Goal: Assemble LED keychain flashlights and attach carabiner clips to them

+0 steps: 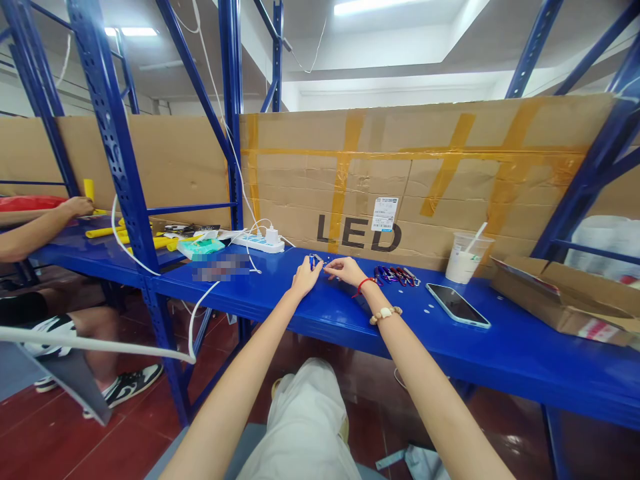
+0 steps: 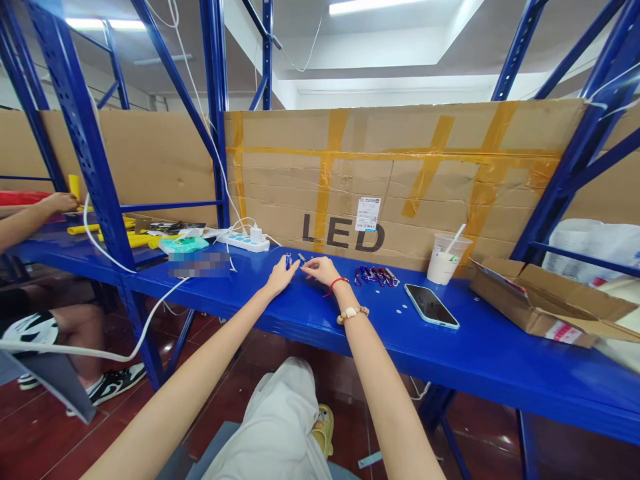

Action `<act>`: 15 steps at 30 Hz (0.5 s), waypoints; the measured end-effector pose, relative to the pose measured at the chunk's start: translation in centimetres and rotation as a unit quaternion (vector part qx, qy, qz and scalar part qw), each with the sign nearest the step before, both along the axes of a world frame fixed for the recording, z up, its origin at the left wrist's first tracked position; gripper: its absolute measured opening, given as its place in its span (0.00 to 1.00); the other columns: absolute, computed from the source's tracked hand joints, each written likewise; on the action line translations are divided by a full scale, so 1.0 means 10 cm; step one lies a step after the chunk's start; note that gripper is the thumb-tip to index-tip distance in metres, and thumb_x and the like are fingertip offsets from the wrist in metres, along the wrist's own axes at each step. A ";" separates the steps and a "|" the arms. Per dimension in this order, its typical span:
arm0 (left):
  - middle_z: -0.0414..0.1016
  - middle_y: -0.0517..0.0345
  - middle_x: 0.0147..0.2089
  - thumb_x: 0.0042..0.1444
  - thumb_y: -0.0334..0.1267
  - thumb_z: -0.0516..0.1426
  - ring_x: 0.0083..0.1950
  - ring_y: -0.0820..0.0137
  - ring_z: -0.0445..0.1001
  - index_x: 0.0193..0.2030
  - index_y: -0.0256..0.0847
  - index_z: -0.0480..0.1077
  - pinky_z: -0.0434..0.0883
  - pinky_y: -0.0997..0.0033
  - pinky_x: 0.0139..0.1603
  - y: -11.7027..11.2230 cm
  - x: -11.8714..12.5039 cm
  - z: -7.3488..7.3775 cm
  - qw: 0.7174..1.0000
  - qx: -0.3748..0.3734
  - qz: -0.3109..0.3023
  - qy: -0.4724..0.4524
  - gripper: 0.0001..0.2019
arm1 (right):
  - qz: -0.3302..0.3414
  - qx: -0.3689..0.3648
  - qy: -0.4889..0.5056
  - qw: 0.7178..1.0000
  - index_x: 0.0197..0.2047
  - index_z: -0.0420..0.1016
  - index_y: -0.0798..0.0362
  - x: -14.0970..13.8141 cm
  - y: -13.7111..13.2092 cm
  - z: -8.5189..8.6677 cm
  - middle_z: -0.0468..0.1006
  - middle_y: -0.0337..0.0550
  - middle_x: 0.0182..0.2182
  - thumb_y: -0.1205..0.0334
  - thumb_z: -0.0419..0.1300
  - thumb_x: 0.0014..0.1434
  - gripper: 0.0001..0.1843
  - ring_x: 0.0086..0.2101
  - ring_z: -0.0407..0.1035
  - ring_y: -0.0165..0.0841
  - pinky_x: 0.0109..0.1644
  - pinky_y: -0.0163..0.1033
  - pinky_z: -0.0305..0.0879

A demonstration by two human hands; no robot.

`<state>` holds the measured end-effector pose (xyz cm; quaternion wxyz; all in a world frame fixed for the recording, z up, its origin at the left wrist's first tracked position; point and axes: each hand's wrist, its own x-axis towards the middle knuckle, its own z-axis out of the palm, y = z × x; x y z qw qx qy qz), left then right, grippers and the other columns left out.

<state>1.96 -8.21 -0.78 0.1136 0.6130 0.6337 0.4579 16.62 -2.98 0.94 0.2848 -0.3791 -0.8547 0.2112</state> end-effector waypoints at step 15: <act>0.71 0.57 0.36 0.55 0.34 0.49 0.40 0.68 0.70 0.39 0.42 0.61 0.65 0.65 0.44 0.06 -0.05 -0.03 0.999 0.027 -0.021 -0.020 0.04 | 0.053 0.012 0.061 0.997 0.42 0.76 0.60 -0.03 0.02 0.00 0.80 0.49 0.31 0.58 0.61 0.51 0.17 0.31 0.75 0.36 0.34 0.36 0.70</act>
